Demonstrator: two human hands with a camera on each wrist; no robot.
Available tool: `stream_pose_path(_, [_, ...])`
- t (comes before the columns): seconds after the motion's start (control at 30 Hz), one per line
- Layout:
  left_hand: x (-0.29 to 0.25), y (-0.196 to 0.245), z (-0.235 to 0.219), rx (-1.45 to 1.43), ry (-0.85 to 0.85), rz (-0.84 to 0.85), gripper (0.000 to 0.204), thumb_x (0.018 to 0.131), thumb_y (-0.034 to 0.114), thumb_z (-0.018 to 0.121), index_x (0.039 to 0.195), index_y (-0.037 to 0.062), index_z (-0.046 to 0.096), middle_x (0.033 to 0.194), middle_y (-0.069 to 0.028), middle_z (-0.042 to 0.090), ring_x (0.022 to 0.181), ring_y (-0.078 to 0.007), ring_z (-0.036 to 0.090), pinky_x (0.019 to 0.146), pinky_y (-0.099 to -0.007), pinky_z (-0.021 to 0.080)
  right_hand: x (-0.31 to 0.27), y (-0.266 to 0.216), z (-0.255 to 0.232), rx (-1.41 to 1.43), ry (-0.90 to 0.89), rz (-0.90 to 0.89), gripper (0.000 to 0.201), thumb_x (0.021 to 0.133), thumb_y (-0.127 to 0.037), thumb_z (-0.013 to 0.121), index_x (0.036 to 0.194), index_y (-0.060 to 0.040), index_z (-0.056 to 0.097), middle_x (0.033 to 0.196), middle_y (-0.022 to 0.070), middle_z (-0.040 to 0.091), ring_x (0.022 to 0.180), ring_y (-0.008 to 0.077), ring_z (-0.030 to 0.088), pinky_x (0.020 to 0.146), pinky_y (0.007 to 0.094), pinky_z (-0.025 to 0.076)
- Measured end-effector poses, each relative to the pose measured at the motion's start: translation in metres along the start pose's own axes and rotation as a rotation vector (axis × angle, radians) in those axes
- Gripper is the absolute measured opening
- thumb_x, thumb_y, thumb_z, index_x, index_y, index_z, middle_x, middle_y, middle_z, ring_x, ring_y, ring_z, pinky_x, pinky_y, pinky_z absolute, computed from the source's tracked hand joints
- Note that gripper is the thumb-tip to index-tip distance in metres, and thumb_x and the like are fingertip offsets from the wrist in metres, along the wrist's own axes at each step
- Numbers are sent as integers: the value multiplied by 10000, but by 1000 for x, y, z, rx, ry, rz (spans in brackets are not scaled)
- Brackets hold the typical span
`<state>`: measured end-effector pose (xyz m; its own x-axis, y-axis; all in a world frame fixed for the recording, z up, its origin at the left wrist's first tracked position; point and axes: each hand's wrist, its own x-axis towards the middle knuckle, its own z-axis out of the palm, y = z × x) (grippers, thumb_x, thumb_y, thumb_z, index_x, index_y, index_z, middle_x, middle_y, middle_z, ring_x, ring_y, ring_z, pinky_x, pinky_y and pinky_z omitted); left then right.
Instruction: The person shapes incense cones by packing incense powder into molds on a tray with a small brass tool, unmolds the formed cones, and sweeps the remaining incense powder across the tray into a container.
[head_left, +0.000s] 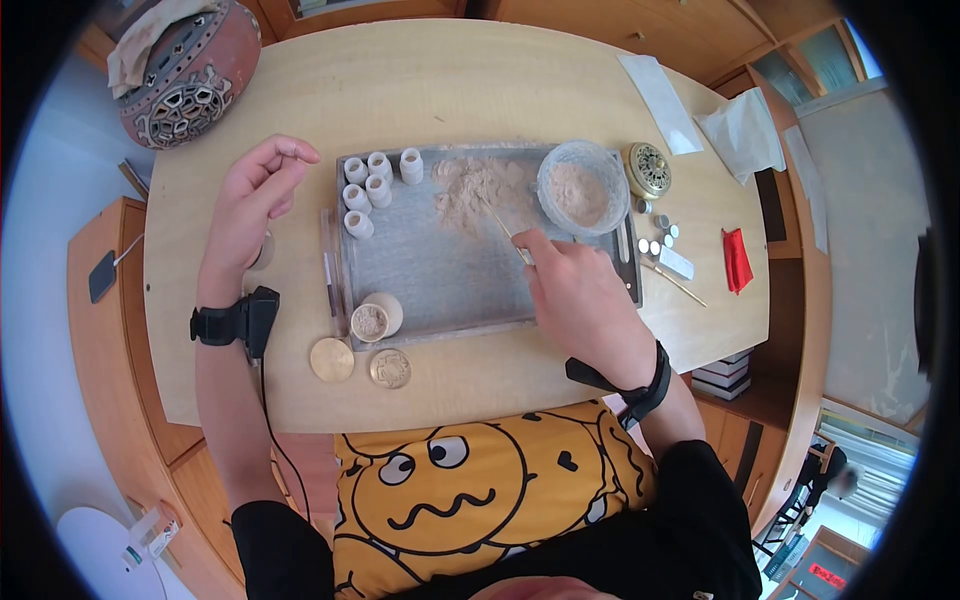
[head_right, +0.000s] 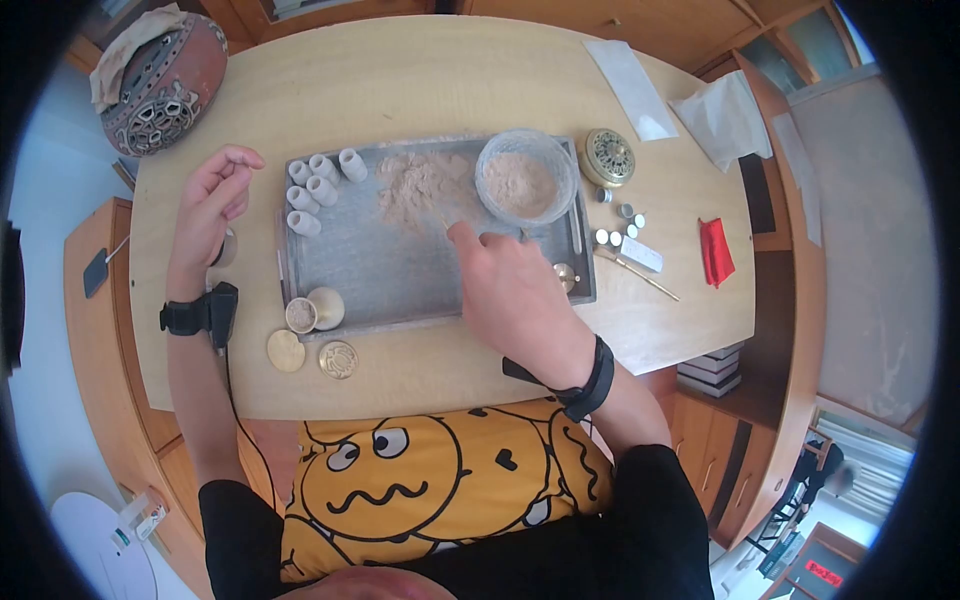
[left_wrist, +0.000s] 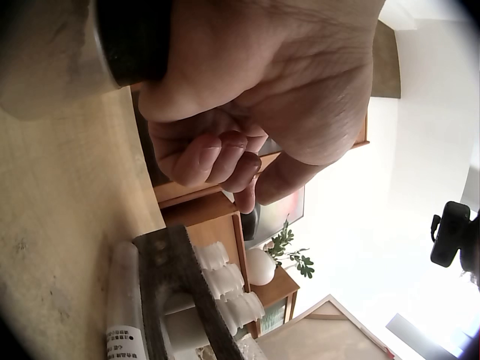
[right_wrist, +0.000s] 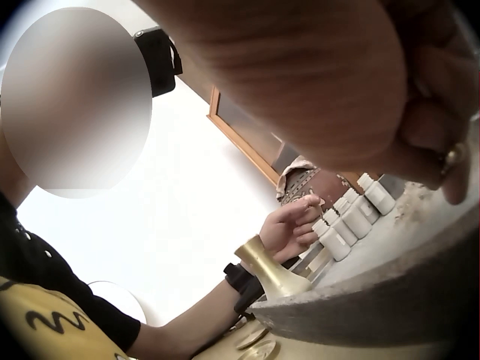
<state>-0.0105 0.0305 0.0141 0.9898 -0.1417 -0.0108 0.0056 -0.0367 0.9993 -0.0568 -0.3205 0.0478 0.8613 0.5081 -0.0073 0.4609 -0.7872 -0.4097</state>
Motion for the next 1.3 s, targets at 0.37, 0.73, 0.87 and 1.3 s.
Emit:
stream_pose_path(0.37, [1, -2, -2, 13, 12, 0, 143, 996, 93, 565, 1095, 21, 638, 766, 77, 480, 582, 9, 314, 516, -187, 239, -19, -2, -16, -1, 84, 7, 328, 843, 24, 585, 1168, -4, 563, 782, 179, 646, 667, 401, 653, 600, 462, 535])
stream_pose_path(0.73, [0, -1, 0, 35, -10, 14, 127, 1018, 90, 534, 1098, 29, 612, 766, 74, 432, 579, 3, 304, 515, -186, 231, -47, 13, -44, 92, 121, 219, 275, 901, -1, 598, 1175, 5, 573, 773, 192, 678, 699, 382, 664, 641, 457, 522])
stream_pose_path(0.87, [1, -2, 0, 49, 14, 0, 133, 1018, 93, 534, 1102, 26, 613, 757, 77, 417, 579, 2, 303, 514, -187, 231, -47, 19, -42, 156, 107, 249, 279, 901, 4, 598, 1179, 18, 573, 747, 194, 677, 704, 381, 665, 662, 457, 521])
stream_pose_path(1.3, [-1, -1, -1, 28, -14, 19, 136, 1018, 92, 538, 1108, 23, 611, 807, 63, 471, 593, 3, 317, 521, -186, 233, -36, 2, -37, -96, -134, 31, 304, 878, 5, 588, 1181, 15, 608, 737, 172, 651, 685, 362, 656, 622, 444, 519])
